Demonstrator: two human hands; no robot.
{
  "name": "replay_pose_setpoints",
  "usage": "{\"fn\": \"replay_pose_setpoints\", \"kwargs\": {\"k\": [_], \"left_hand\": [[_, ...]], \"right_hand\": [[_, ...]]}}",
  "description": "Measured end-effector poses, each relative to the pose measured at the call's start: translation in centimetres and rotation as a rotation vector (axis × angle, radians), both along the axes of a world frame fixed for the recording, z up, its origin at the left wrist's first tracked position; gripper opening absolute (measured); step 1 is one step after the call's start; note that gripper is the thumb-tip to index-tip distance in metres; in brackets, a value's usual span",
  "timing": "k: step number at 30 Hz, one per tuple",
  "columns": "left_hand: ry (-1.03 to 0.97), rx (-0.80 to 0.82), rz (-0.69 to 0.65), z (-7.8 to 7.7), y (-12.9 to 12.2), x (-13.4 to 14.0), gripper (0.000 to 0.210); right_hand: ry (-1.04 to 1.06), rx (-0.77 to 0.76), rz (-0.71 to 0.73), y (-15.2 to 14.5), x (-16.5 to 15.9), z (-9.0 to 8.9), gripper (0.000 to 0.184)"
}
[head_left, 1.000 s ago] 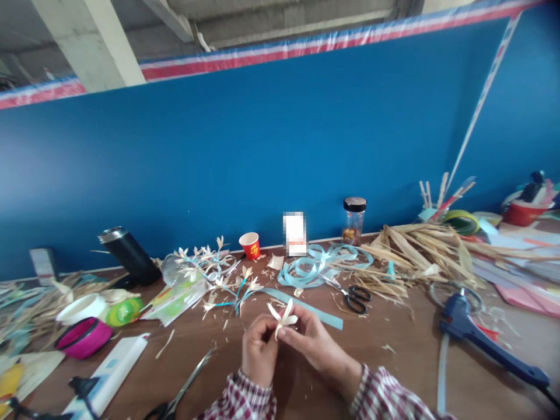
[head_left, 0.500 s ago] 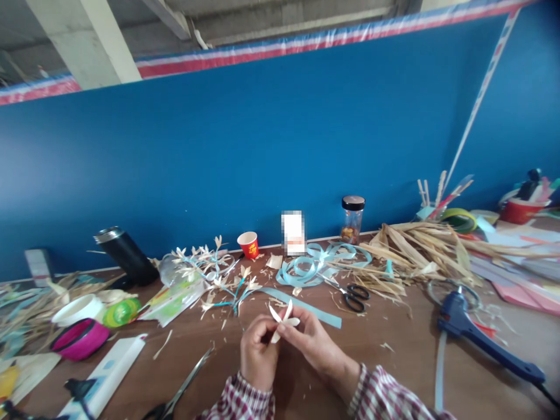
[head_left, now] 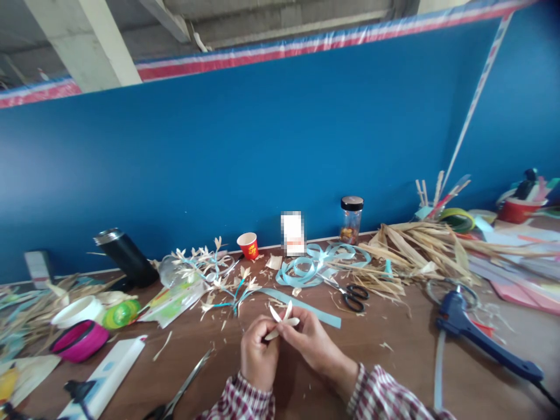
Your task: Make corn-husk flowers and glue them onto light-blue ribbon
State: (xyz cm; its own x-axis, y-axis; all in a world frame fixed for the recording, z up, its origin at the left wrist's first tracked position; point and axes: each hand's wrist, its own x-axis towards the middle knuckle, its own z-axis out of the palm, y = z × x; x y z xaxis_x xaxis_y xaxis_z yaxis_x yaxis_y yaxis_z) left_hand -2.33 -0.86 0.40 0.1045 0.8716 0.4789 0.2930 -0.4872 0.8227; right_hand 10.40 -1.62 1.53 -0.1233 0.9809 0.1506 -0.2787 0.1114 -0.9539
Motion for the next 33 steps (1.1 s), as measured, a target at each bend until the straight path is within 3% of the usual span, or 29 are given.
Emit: {"fn": "replay_pose_setpoints", "kwargs": {"k": [3,7,11,15,18,26,33], "left_hand": [[-0.060,-0.055,0.001,0.0,0.3,-0.1,0.014],[-0.251,-0.311,0.022,-0.2,1.1,-0.4,0.017],[-0.583,-0.537,0.023,-0.8,1.6,-0.4,0.026],[-0.762,-0.598,-0.027,-0.8,1.8,-0.2,0.029],[-0.784,-0.608,-0.032,-0.5,1.8,-0.1,0.030],[-0.741,-0.630,-0.069,0.2,1.6,0.0,0.031],[-0.687,-0.596,0.010,0.1,1.6,0.0,0.032]], "right_hand": [[0.034,0.007,0.045,0.1,0.2,-0.1,0.026],[0.036,0.032,0.123,0.0,0.4,-0.1,0.030],[-0.127,0.047,0.055,-0.3,0.3,-0.1,0.025],[-0.325,0.123,-0.018,-0.3,0.2,-0.6,0.015],[-0.383,0.137,-0.029,-0.2,0.2,-0.9,0.015],[-0.282,0.093,-0.076,0.0,0.1,-1.2,0.018],[-0.277,0.059,-0.081,-0.2,0.0,-0.7,0.020]]}}
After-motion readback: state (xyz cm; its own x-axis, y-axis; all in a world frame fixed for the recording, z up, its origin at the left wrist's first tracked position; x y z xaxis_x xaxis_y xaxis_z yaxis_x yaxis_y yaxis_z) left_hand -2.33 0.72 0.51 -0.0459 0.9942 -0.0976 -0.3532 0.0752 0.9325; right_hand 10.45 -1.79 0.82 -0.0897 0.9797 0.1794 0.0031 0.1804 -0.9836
